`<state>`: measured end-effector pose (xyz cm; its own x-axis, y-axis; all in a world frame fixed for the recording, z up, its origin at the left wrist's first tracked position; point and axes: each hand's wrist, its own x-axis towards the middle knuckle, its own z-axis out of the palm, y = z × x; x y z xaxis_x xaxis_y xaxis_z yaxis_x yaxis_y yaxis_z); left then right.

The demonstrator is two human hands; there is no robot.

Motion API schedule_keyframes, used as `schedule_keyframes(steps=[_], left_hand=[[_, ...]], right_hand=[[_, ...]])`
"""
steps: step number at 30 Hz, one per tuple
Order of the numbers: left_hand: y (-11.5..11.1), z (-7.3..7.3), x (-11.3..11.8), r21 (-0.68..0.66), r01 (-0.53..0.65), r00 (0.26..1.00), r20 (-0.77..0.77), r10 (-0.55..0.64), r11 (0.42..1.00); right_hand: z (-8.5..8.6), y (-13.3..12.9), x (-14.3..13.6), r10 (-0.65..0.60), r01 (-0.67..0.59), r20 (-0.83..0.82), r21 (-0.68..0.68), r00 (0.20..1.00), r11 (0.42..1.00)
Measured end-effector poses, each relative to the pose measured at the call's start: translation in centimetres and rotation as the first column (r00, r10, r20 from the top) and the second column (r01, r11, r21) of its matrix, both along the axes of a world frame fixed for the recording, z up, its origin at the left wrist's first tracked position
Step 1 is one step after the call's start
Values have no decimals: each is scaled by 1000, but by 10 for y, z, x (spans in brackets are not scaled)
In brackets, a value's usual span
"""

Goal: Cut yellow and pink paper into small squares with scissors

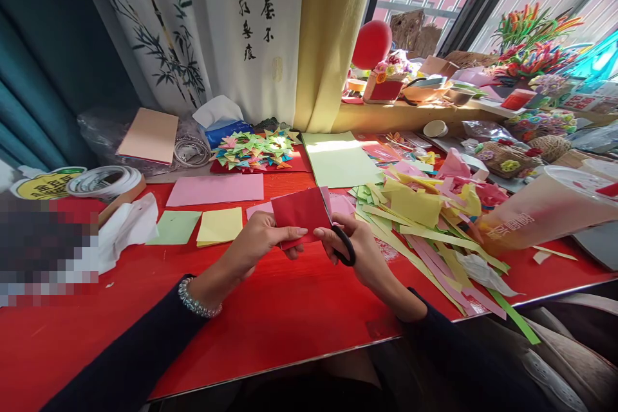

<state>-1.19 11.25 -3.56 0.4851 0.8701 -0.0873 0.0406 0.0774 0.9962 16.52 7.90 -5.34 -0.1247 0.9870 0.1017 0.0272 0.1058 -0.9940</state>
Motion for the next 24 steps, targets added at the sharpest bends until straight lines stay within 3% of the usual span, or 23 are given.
schedule_keyframes(steps=[10, 12, 14, 15, 16, 18, 20, 21, 24], left_hand=[[3, 3, -1, -13, -2, 1000, -13, 2, 1000], [7, 7, -5, -20, -21, 999, -49, 20, 1000], [12, 12, -12, -13, -5, 991, -137, 3, 1000], [14, 14, -16, -21, 34, 979, -199, -37, 999], [16, 16, -21, -44, 95, 958, -266, -103, 994], [19, 15, -28, -121, 241, 889, -371, -269, 963], [19, 10, -32, -220, 356, 800, -430, -418, 908], [18, 7, -33, -269, 384, 760, -450, -468, 883], [13, -2, -29, -352, 398, 675, -514, -530, 847]], right_hand=[[2, 0, 2, -24, 24, 14, -13, 1000, 1000], [6, 3, 11, -12, 13, 94, -11, 995, 1000], [12, 10, 26, -33, 31, 291, 13, 956, 999], [15, 14, 36, -65, 48, 439, 50, 896, 998], [17, 18, 46, -120, 67, 605, 109, 787, 992], [21, 26, 65, -177, -13, 891, 201, 419, 979], [22, 32, 78, -150, -144, 987, 156, 52, 977], [22, 33, 82, -123, -189, 990, 108, -71, 976], [21, 33, 83, -62, -267, 965, -9, -256, 964]])
